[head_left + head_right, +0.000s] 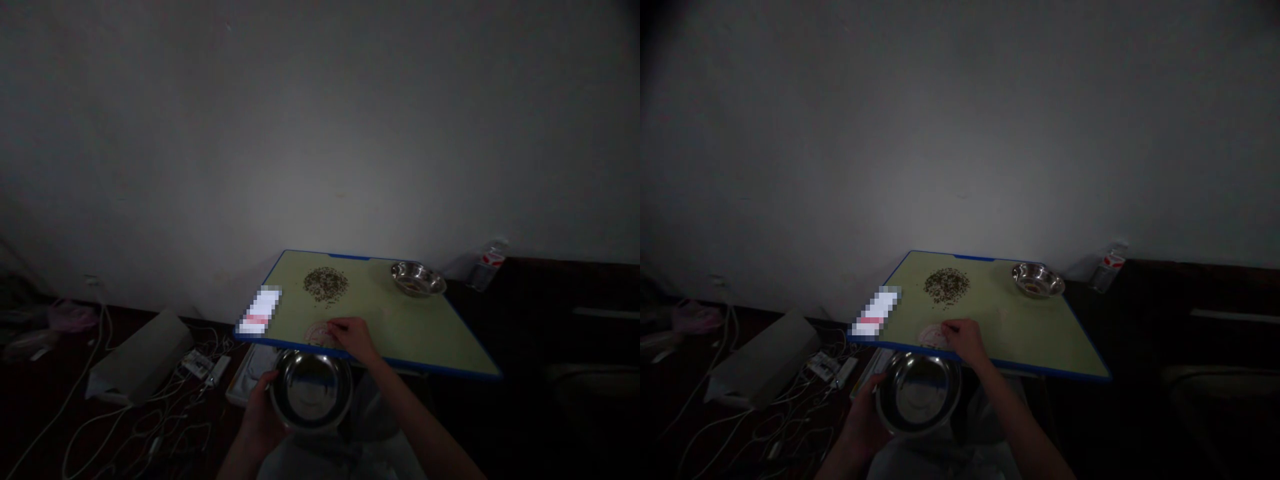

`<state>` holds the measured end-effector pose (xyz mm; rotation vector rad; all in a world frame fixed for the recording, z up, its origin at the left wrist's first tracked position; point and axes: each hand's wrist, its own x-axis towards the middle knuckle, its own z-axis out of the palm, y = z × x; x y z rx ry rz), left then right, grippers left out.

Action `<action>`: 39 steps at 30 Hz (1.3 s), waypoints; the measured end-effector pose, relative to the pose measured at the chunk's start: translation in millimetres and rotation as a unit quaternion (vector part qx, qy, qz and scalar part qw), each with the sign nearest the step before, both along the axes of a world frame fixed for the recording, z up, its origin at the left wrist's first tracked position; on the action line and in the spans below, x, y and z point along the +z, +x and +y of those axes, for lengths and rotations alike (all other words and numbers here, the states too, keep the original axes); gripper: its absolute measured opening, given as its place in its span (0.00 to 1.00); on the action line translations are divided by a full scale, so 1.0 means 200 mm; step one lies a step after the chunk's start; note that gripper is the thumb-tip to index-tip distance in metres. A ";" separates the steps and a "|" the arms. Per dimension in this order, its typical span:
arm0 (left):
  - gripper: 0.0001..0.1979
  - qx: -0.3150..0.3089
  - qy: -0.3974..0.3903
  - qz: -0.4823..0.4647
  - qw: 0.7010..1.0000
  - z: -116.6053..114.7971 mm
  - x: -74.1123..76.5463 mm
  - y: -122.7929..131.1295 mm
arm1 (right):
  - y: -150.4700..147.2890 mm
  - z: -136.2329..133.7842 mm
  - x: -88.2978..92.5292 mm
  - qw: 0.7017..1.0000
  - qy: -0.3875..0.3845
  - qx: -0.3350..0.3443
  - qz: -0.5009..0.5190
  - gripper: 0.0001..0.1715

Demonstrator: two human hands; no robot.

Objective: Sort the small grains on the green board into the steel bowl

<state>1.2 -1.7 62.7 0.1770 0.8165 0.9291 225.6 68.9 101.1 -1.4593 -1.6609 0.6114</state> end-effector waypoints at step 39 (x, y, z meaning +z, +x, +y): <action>0.18 -0.044 -0.034 0.001 0.998 -0.15 0.08 -0.01 | 0.29 -0.02 -0.06 0.984 0.022 -0.161 0.066 0.22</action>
